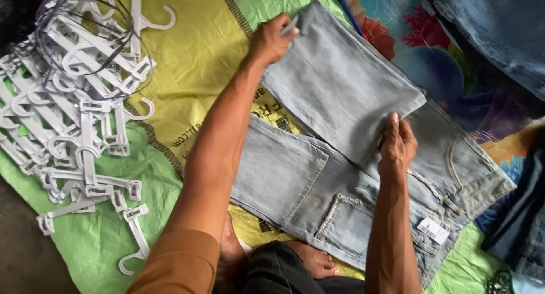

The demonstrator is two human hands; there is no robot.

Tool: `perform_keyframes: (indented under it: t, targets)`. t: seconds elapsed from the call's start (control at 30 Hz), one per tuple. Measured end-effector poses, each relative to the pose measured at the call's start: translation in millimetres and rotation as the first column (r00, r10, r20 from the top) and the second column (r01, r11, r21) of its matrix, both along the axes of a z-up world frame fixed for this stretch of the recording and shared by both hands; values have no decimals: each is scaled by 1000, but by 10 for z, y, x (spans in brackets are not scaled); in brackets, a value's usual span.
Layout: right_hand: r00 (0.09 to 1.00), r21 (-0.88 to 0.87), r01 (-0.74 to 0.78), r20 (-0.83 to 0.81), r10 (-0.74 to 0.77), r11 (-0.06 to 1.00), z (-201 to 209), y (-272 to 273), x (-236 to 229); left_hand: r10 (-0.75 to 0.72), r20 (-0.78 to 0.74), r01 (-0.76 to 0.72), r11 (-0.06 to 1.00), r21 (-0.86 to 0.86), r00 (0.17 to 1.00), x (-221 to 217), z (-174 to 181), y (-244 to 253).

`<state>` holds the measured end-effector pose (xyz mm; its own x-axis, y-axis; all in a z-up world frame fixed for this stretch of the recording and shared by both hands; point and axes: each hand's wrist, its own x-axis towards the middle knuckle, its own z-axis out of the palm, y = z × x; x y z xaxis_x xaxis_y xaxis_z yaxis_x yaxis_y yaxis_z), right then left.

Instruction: The person folds a pair of light grey jeans on a green tarp, then places them on a white hanger and sets them aside. They then unfold a pair of dark blue jeans, smooth them out, and begin buttoning the waist.

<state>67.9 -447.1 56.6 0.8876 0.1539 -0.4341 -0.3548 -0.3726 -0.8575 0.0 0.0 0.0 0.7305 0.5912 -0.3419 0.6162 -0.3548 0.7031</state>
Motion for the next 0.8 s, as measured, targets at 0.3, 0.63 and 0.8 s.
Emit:
perform_keyframes:
  t: [0.3,0.63,0.8]
  targets:
    - [973,155,74,-226,-37,985,69,62,-108,-72,193,44,988,146,979,-110,-246,258]
    - [861,-480,-72,413,298,874,-418,-365,22,-408,-167,423,689,588,898,-734,171,-789]
    - [955,-387,-209,116,272,898,91,-943,-56,-407,-200,445,698,561,891,-766,123,-718]
